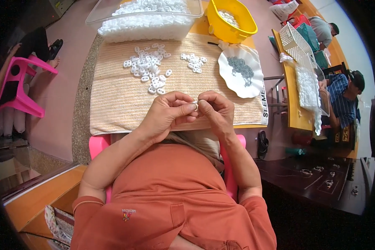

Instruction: The worker is manually assembling small white plastic toggle components at a workstation.

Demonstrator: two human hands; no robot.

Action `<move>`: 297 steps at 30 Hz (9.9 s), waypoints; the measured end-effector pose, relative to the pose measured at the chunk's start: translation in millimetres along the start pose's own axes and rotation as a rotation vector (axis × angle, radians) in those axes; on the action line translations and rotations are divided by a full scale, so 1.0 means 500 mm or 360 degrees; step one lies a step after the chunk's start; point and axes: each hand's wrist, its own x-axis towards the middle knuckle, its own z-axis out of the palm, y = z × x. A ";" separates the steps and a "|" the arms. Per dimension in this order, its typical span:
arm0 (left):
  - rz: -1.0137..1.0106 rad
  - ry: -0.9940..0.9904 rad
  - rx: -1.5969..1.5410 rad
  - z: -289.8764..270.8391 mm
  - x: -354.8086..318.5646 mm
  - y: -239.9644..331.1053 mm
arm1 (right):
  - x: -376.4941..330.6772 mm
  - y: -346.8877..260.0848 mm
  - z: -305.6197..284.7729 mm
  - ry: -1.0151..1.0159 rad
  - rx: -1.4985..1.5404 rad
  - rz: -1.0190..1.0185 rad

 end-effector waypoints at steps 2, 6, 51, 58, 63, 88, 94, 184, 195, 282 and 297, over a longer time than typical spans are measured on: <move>-0.0020 -0.0029 0.0020 0.001 0.000 0.001 | 0.000 -0.005 0.003 -0.0006 0.0021 0.0003; -0.0038 -0.0021 0.0060 0.010 -0.003 0.007 | 0.000 -0.003 0.003 -0.0012 0.0035 0.0029; -0.0058 0.0177 -0.0049 -0.016 0.006 -0.005 | 0.005 0.018 0.001 0.0007 -0.0140 0.0195; -0.0054 0.0183 -0.0002 -0.014 0.008 0.002 | 0.006 0.021 -0.008 0.0018 -0.0148 0.0252; -0.0054 0.0195 0.0051 -0.017 0.012 0.002 | 0.009 0.010 -0.001 0.0039 -0.0101 0.0319; -0.0119 0.0192 0.0091 -0.027 0.021 0.006 | 0.017 0.011 -0.004 -0.0032 -0.0177 0.0299; -0.0112 0.0197 0.0108 -0.029 0.021 0.003 | 0.015 0.013 -0.005 -0.0036 -0.0189 0.0316; 0.0161 0.0179 0.0106 -0.016 0.004 -0.018 | 0.010 0.004 -0.001 0.0019 0.0012 0.0475; 0.0208 0.0308 0.0050 -0.010 -0.023 0.008 | 0.089 -0.029 0.006 -0.0132 -0.0718 0.0214; 0.0204 0.0381 0.0026 -0.046 -0.032 0.000 | 0.069 0.027 0.014 -0.0046 0.0009 0.0474; 0.0177 0.0358 0.0035 -0.054 -0.030 -0.002 | 0.069 0.025 0.020 -0.0127 -0.0077 0.0469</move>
